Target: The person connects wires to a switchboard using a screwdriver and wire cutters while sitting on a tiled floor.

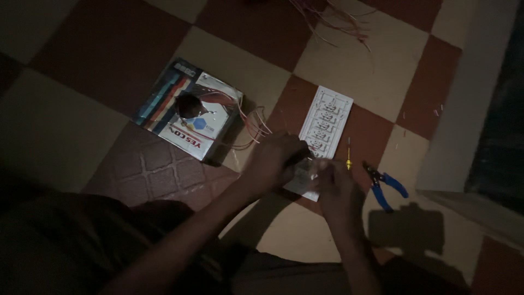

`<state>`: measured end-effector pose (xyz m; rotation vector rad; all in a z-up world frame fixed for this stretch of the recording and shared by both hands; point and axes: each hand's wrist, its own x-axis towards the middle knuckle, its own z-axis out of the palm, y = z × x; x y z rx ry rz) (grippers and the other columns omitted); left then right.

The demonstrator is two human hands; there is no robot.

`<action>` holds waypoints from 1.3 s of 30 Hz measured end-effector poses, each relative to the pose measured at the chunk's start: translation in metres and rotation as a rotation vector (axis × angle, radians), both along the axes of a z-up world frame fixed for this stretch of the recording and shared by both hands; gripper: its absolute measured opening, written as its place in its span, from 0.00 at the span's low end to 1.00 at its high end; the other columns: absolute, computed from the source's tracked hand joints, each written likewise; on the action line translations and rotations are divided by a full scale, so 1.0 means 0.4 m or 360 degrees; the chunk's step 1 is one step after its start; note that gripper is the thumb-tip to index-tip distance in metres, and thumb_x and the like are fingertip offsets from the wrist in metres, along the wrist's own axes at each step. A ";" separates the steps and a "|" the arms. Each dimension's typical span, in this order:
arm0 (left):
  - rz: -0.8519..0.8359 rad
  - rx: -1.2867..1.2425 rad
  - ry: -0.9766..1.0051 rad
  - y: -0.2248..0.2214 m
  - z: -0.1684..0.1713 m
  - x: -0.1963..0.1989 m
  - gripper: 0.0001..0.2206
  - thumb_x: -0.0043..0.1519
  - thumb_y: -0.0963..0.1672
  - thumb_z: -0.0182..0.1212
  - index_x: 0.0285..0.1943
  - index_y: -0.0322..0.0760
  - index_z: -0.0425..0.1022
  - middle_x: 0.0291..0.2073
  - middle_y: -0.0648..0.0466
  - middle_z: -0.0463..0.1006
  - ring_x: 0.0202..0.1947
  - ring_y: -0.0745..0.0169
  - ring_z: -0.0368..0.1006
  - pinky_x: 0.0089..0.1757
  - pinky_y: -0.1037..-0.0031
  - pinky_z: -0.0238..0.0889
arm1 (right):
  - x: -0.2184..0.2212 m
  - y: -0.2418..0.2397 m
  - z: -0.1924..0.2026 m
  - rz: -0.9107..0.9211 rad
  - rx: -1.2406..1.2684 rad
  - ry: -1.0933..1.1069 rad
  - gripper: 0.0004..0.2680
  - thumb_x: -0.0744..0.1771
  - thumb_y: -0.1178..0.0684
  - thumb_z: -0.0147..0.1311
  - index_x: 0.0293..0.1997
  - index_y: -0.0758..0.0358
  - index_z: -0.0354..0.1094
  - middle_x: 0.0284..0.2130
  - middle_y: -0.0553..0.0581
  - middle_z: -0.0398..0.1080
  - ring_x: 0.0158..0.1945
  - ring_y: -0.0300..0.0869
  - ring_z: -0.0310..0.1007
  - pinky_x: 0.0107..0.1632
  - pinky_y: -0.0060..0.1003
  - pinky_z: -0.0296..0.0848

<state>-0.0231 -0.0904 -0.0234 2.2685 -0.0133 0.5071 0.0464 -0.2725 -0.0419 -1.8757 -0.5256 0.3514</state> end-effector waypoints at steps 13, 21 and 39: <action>0.0099 -0.0006 -0.0037 -0.009 -0.013 0.001 0.10 0.51 0.39 0.62 0.41 0.36 0.77 0.37 0.48 0.78 0.43 0.45 0.73 0.45 0.58 0.66 | -0.011 0.026 -0.003 -0.0197 0.0150 0.0959 0.13 0.72 0.46 0.47 0.44 0.69 0.69 0.29 0.57 0.73 0.26 0.42 0.72 0.31 0.33 0.73; 0.0105 0.0105 -0.0050 -0.003 -0.008 0.005 0.08 0.54 0.40 0.63 0.42 0.36 0.78 0.37 0.49 0.78 0.44 0.45 0.73 0.46 0.58 0.66 | -0.022 0.030 0.016 -0.0225 -0.0026 0.0708 0.12 0.72 0.47 0.48 0.46 0.67 0.71 0.29 0.55 0.68 0.28 0.41 0.70 0.32 0.36 0.68; 0.0076 0.0076 -0.0078 0.002 -0.014 0.007 0.13 0.47 0.37 0.60 0.42 0.33 0.77 0.38 0.45 0.77 0.45 0.41 0.74 0.46 0.56 0.65 | 0.020 0.038 0.005 -0.0239 0.0104 0.1101 0.15 0.74 0.45 0.48 0.43 0.72 0.69 0.26 0.57 0.66 0.26 0.46 0.68 0.30 0.42 0.67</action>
